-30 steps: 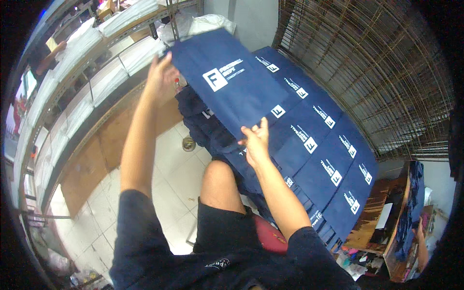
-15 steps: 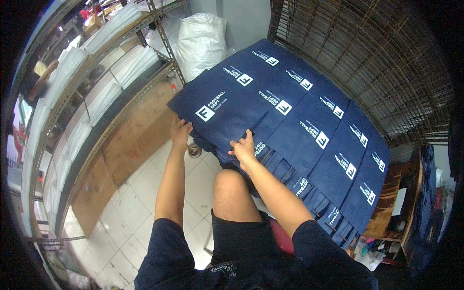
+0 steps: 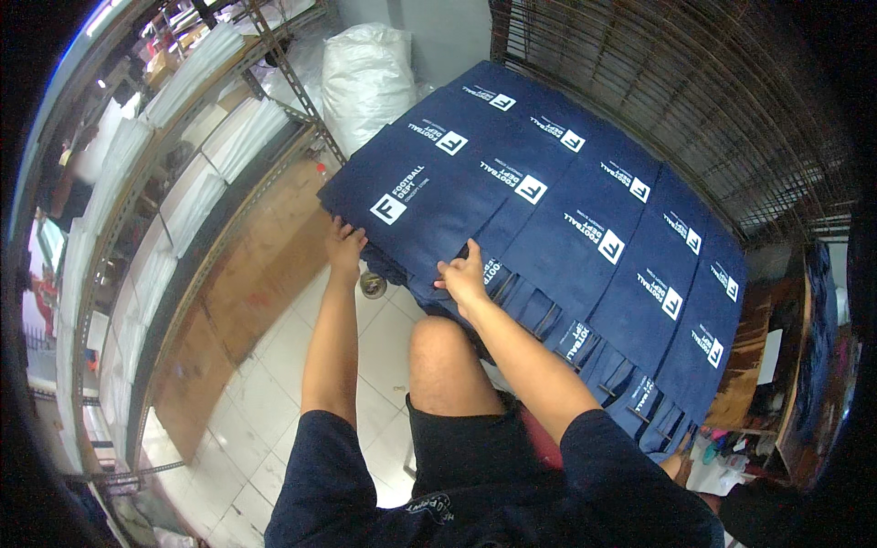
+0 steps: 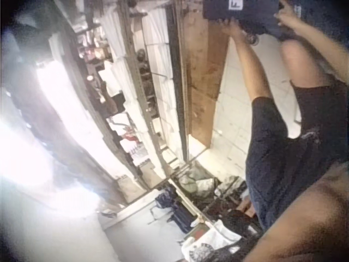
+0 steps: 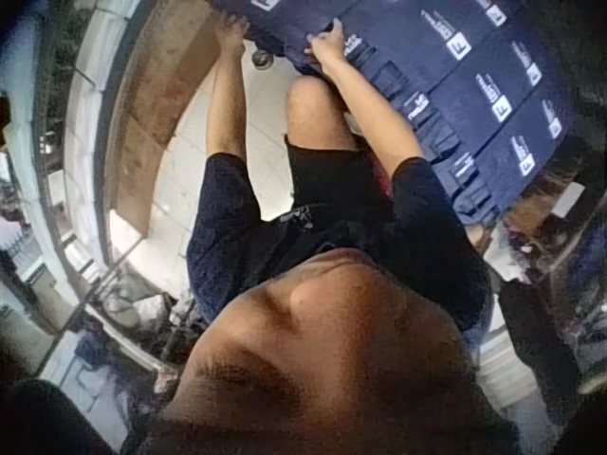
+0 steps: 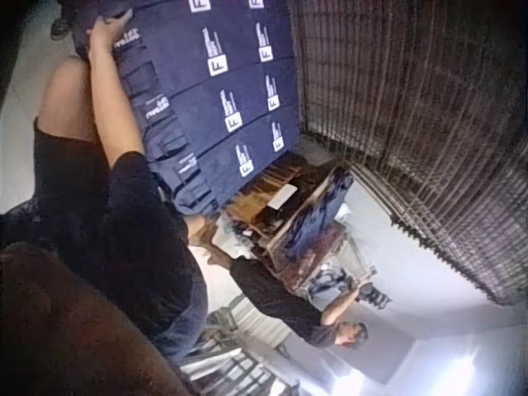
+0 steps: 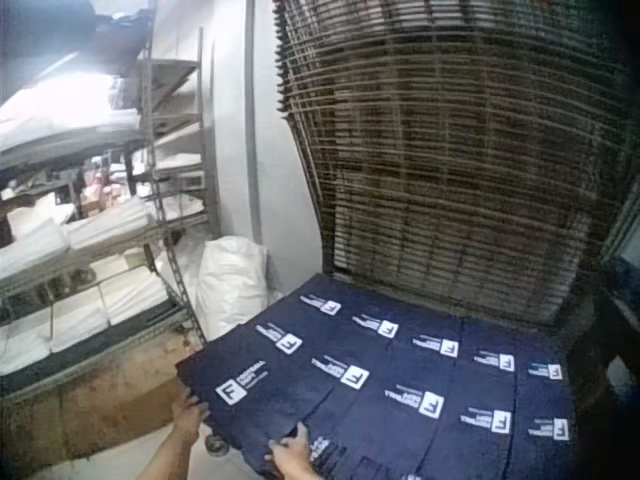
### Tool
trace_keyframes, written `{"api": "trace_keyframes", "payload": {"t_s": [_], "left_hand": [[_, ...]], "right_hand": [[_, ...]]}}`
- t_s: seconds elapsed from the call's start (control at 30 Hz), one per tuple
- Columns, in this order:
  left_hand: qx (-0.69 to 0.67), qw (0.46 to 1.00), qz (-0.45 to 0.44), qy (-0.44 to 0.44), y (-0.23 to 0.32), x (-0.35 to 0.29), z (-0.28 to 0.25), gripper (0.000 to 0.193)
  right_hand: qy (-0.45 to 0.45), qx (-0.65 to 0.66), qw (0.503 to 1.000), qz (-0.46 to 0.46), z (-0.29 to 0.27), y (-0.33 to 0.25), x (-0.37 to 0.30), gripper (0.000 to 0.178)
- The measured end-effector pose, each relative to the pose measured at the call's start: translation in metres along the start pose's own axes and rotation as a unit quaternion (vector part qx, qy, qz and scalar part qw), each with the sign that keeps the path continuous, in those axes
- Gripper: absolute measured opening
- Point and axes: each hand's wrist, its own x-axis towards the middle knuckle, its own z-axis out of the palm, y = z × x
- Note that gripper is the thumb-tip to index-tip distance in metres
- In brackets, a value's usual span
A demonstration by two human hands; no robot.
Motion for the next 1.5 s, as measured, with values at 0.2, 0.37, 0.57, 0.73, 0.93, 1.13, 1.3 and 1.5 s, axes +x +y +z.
{"api": "trace_keyframes", "payload": {"t_s": [0.2, 0.37, 0.57, 0.73, 0.93, 1.13, 1.3, 1.5], "left_hand": [[0.003, 1.000, 0.004, 0.007, -0.003, -0.002, 0.003, 0.076], [0.016, 1.000, 0.004, -0.012, -0.009, 0.004, -0.006, 0.077], [0.026, 1.000, 0.001, -0.004, -0.009, 0.006, -0.006, 0.076], [0.047, 0.999, 0.003, -0.012, -0.010, 0.007, -0.005, 0.076], [0.022, 1.000, 0.010, 0.011, -0.007, -0.002, -0.002, 0.076], [0.206, 0.950, 0.198, 0.128, 0.002, -0.017, 0.004, 0.072], [0.143, 0.943, 0.292, 0.071, 0.038, -0.141, 0.072, 0.061], [0.123, 0.872, 0.358, -0.311, 0.003, -0.395, 0.115, 0.018]], "right_hand": [[-0.013, -0.060, 0.998, -0.017, -0.019, -0.029, -0.031, 0.077], [-0.042, -0.010, 0.995, -0.086, -0.073, -0.033, -0.070, 0.070], [0.000, -0.053, 0.995, -0.090, -0.163, -0.035, -0.123, 0.057], [0.074, -0.057, 0.992, -0.083, -0.221, -0.031, -0.160, 0.052], [0.133, -0.066, 0.986, -0.081, -0.258, -0.029, -0.186, 0.053], [0.156, -0.124, 0.966, -0.167, -0.284, -0.030, -0.220, 0.049], [0.184, -0.189, 0.939, -0.220, -0.321, -0.009, -0.258, 0.043], [0.202, -0.316, 0.904, -0.204, -0.369, 0.030, -0.322, 0.036]]}}
